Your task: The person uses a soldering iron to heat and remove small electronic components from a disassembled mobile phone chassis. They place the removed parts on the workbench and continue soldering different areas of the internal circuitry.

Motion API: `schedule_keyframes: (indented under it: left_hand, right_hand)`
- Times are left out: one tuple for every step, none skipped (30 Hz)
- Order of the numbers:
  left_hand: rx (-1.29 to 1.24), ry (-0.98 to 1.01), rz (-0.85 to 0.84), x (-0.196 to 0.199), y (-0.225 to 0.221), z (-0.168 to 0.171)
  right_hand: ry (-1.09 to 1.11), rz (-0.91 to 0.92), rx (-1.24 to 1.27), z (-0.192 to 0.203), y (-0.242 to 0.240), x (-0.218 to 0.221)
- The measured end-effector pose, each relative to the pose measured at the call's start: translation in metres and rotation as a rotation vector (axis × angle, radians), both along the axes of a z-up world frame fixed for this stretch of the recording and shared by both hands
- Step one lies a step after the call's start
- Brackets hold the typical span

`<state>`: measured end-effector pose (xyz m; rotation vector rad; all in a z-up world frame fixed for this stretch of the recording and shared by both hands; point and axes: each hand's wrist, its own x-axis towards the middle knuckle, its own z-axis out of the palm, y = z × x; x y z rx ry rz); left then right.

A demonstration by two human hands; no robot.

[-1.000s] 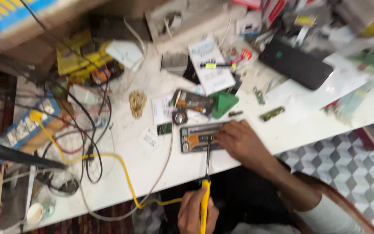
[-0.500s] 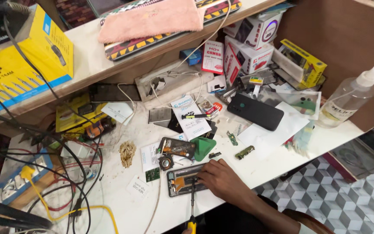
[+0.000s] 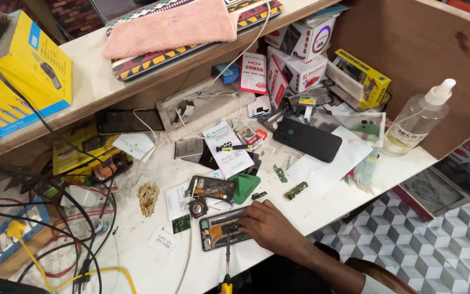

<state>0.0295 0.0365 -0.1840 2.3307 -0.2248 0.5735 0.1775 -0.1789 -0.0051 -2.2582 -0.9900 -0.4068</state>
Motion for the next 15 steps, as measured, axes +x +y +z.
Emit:
schedule_keyframes:
  left_hand:
    - [-0.024,-0.031,-0.025,0.005,0.002,0.004]
    - [-0.062,-0.066,-0.049,0.01,0.005,0.007]
    - [-0.092,-0.095,-0.061,0.01,0.011,0.012]
    - [-0.13,-0.123,-0.075,0.009,0.017,0.017]
    - [-0.168,-0.137,-0.071,-0.002,0.025,0.025]
    - [-0.213,-0.139,-0.069,-0.002,0.026,0.03]
    - [-0.264,-0.144,-0.05,-0.01,0.026,0.04]
    - [-0.325,-0.141,-0.019,-0.018,0.024,0.05]
    - [-0.396,-0.136,0.019,-0.029,0.021,0.062]
    - [-0.459,-0.132,0.063,-0.04,0.015,0.074]
    - [-0.528,-0.125,0.112,-0.048,0.006,0.087]
    - [-0.566,-0.117,0.169,-0.057,0.0,0.1]
    - [-0.6,-0.107,0.219,-0.061,-0.007,0.11]
    - [-0.595,-0.099,0.264,-0.064,-0.009,0.121]
    - [-0.588,-0.081,0.28,-0.062,-0.011,0.129]
  right_hand:
    - [0.013,-0.003,-0.001,0.0,-0.001,-0.001]
    - [0.026,-0.005,-0.002,0.0,-0.002,0.0]
    - [0.042,-0.002,0.0,-0.002,0.0,-0.001]
    - [-0.018,-0.003,-0.028,-0.003,0.0,0.002]
    - [-0.069,0.008,-0.048,-0.006,0.0,0.002]
    - [-0.12,0.019,-0.067,-0.007,-0.001,0.004]
    - [-0.119,0.03,-0.042,-0.008,-0.001,0.005]
    - [-0.116,0.041,-0.017,-0.007,-0.002,0.007]
    - [-0.127,0.039,-0.033,-0.007,-0.001,0.007]
    - [-0.139,0.038,-0.048,-0.006,0.0,0.006]
    - [-0.116,0.023,-0.056,-0.003,-0.001,0.005]
    - [-0.093,0.009,-0.064,0.0,0.0,0.004]
    - [-0.05,-0.003,-0.046,0.003,0.001,0.002]
    - [-0.006,-0.016,-0.03,0.005,0.002,0.0]
    - [0.032,-0.041,-0.022,0.008,0.001,0.0]
